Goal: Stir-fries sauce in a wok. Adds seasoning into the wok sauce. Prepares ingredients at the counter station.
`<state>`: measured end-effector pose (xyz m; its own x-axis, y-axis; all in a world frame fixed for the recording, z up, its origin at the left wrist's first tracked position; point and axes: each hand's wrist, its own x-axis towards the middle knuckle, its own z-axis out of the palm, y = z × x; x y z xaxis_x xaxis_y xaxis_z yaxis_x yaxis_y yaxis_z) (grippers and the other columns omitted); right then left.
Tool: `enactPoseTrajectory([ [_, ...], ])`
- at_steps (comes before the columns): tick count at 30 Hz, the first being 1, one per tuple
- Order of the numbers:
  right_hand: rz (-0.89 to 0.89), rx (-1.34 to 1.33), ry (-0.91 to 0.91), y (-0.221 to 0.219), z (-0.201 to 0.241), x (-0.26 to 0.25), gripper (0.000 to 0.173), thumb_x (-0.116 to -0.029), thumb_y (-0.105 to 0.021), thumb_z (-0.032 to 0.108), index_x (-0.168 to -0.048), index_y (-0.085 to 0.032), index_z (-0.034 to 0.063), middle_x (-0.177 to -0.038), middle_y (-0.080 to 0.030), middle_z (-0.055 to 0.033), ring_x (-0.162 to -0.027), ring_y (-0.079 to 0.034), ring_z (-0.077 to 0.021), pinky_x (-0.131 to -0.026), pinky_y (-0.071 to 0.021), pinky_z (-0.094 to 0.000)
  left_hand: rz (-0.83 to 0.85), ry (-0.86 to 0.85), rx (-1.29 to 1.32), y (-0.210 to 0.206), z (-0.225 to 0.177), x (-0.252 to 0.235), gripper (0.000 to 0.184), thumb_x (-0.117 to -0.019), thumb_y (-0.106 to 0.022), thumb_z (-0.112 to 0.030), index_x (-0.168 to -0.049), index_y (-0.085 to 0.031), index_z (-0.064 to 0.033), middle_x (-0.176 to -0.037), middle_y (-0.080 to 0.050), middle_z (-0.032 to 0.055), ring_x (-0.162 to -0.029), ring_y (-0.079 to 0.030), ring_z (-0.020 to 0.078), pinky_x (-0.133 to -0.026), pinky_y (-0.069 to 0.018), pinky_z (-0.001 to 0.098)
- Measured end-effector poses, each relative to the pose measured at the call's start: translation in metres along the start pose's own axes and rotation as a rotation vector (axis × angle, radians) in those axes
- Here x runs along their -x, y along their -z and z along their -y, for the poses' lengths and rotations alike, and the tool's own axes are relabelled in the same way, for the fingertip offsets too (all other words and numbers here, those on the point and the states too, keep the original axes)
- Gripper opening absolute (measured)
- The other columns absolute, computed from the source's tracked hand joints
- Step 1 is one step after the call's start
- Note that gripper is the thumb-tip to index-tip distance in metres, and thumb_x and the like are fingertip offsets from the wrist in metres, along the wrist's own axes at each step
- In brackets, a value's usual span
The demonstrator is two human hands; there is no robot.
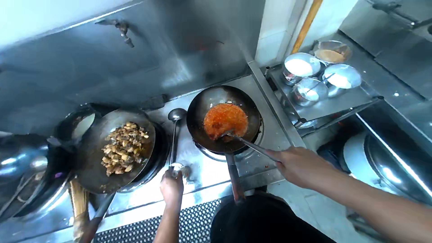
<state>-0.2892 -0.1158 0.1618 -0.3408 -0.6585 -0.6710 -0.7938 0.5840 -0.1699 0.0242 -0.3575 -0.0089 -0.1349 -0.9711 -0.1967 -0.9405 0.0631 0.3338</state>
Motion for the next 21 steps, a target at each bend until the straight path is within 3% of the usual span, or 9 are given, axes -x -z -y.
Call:
enactPoseTrajectory([
  [3,-0.064,-0.294,-0.044,-0.013,0.012,-0.037,0.049,-0.1062,-0.052,0.025,-0.154,-0.05,0.0307,-0.11,-0.072,-0.0127,-0.096,-0.069,-0.0289,-0.087,-0.0558,-0.0509,-0.025,-0.016,0.056,-0.02,0.017,-0.01,0.036,-0.0955,-0.071,-0.023,-0.124,-0.068,-0.0015,-0.118,-0.069,0.0212,-0.107,-0.068,0.0382,-0.095,-0.0536,0.0581],
  [4,-0.09,-0.457,-0.066,-0.016,0.01,-0.044,0.046,-0.1073,-0.052,0.024,-0.153,-0.052,0.0284,-0.102,-0.07,-0.0114,-0.082,-0.066,-0.0239,-0.077,-0.0564,-0.0447,-0.036,-0.023,0.066,-0.022,0.02,-0.011,0.038,-0.096,-0.07,-0.022,-0.128,-0.067,-0.002,-0.122,-0.068,0.0214,-0.111,-0.068,0.0387,-0.096,-0.0532,0.0581],
  [6,-0.102,-0.866,-0.151,-0.016,0.009,-0.044,0.042,-0.1098,-0.051,0.024,-0.152,-0.053,0.0246,-0.077,-0.058,-0.0064,-0.051,-0.049,-0.013,-0.047,-0.0451,-0.0288,-0.073,-0.063,0.082,-0.024,0.025,-0.01,0.045,-0.094,-0.072,-0.022,-0.134,-0.064,-0.003,-0.133,-0.063,0.0229,-0.123,-0.061,0.0422,-0.102,-0.0497,0.0581],
  [9,-0.1,-1.348,-0.29,-0.005,0.001,-0.03,0.041,-0.1102,-0.046,0.022,-0.151,-0.052,0.0231,-0.067,-0.049,-0.0018,-0.041,-0.041,-0.0076,-0.036,-0.0369,-0.0214,-0.071,-0.233,0.244,-0.017,0.006,0.009,0.048,-0.0906,-0.074,-0.028,-0.128,-0.067,0.0001,-0.129,-0.064,0.0253,-0.122,-0.059,0.0444,-0.102,-0.0481,0.0596],
  [12,-0.188,-1.441,-0.302,0.006,-0.018,-0.02,0.042,-0.1096,-0.043,0.018,-0.15,-0.052,0.0195,-0.065,-0.05,-0.0025,-0.04,-0.041,-0.0068,-0.034,-0.0369,-0.0204,0.41,-0.146,0.608,-0.014,-0.042,0.054,0.044,-0.0959,-0.069,-0.039,-0.125,-0.068,-0.0061,-0.103,-0.073,0.0067,-0.093,-0.07,0.0184,-0.084,-0.0588,0.0416],
  [14,-0.245,-1.416,-0.324,0.012,-0.031,-0.024,0.042,-0.1095,-0.043,0.018,-0.151,-0.051,0.0203,-0.066,-0.05,-0.0031,-0.041,-0.041,-0.0077,-0.034,-0.0367,-0.0215,0.874,0.043,0.822,-0.015,-0.071,0.079,0.045,-0.099,-0.067,-0.041,-0.13,-0.064,-0.0091,-0.102,-0.073,0.0071,-0.087,-0.072,0.0181,-0.077,-0.0621,0.0382],
  [16,-0.238,-1.425,-0.339,0.015,-0.048,-0.038,0.042,-0.1102,-0.043,0.019,-0.152,-0.05,0.0201,-0.066,-0.05,-0.003,-0.04,-0.042,-0.008,-0.034,-0.0372,-0.0216,1.181,0.212,0.991,-0.015,-0.089,0.098,0.042,-0.1048,-0.06,-0.036,-0.135,-0.058,-0.0071,-0.104,-0.074,0.0123,-0.084,-0.074,0.023,-0.069,-0.0623,0.0371],
  [19,-0.063,-1.573,-0.382,0.009,-0.079,-0.081,0.035,-0.1083,-0.047,0.026,-0.141,-0.055,0.0192,-0.066,-0.051,-0.001,-0.042,-0.043,-0.0058,-0.036,-0.0375,-0.019,1.207,0.33,1.155,-0.025,-0.097,0.113,0.037,-0.1102,-0.048,-0.031,-0.133,-0.053,-0.0025,-0.091,-0.072,0.0151,-0.072,-0.071,0.0234,-0.063,-0.0598,0.0351],
  [21,0.156,-1.69,-0.357,-0.002,-0.1,-0.118,0.023,-0.1059,-0.051,0.032,-0.12,-0.059,0.0153,-0.065,-0.051,0.0003,-0.041,-0.045,-0.004,-0.035,-0.0395,-0.017,1.066,0.412,1.173,-0.026,-0.103,0.121,0.035,-0.1115,-0.043,-0.032,-0.131,-0.051,-0.0043,-0.078,-0.063,0.0106,-0.06,-0.064,0.0202,-0.055,-0.0573,0.0342],
])
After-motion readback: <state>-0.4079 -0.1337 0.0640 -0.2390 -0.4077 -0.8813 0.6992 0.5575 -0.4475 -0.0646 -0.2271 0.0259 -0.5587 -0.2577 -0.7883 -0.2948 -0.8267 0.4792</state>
